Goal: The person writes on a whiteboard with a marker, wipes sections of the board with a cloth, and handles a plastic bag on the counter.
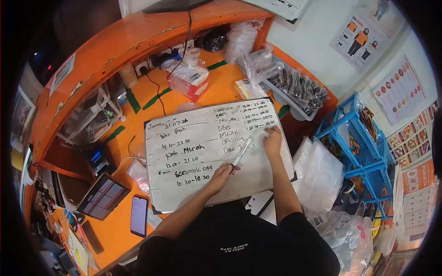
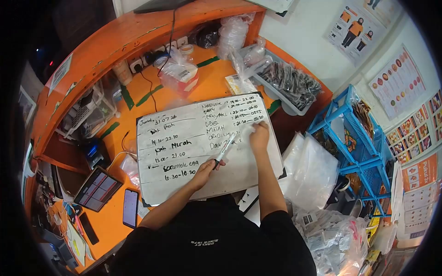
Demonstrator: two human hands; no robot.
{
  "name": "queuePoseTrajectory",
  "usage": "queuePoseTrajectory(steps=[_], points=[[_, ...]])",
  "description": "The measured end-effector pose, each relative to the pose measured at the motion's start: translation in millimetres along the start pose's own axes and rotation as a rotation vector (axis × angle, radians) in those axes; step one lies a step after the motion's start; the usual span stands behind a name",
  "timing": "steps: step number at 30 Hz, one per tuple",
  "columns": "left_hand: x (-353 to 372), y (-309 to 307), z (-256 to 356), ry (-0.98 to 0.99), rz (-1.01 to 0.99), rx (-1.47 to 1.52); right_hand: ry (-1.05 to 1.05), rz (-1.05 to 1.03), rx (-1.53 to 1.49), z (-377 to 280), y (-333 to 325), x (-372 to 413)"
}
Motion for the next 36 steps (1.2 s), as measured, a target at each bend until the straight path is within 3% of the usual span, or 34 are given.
queuePoseTrajectory(steps=[3,6,7,12,14,25,36], points=[[-0.6,-0.2,-2.5,-0.014,0.0,0.021,-0.076,-0.19,-0.03,-25.3,2.7,9.0],[-0.6,-4.6,-6.7,-0.017,-0.035,-0.041,-0.108,-0.149,-0.023,-3.8,-5.5,5.3],[-0.3,-3.7,-7.0,-0.004,-0.035,-0.034,-0.028,-0.148,-0.012,6.5,-9.8,-1.7],[-1.1,0.6,-6.5,-0.005,-0.018,-0.026,-0.069,-0.104,-0.011,-4.2,-0.3,-2.4],[-2.3,-2.0,-7.0,-0.006,0.002,-0.001,-0.149,-0.239,-0.051,-20.7,0.8,7.2],[-1.3,-2.4,-1.0,0.004,-0.023,0.019,-0.299,-0.356,-0.281,-5.0,1.6,-8.5],[-2.1,-3.6,-5.3,-0.047,-0.021,0.035,-0.273,-0.513,-0.314,-13.5,4.5,-14.4]])
Point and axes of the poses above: each hand's wrist, its own x-axis away from the middle knuckle, its own y-axis out of the palm, z = x × y, the point moved 3 cm from there along -x, towards the middle knuckle, and after that the axes turned 4 degrees about -x, right-handed, at the moved point
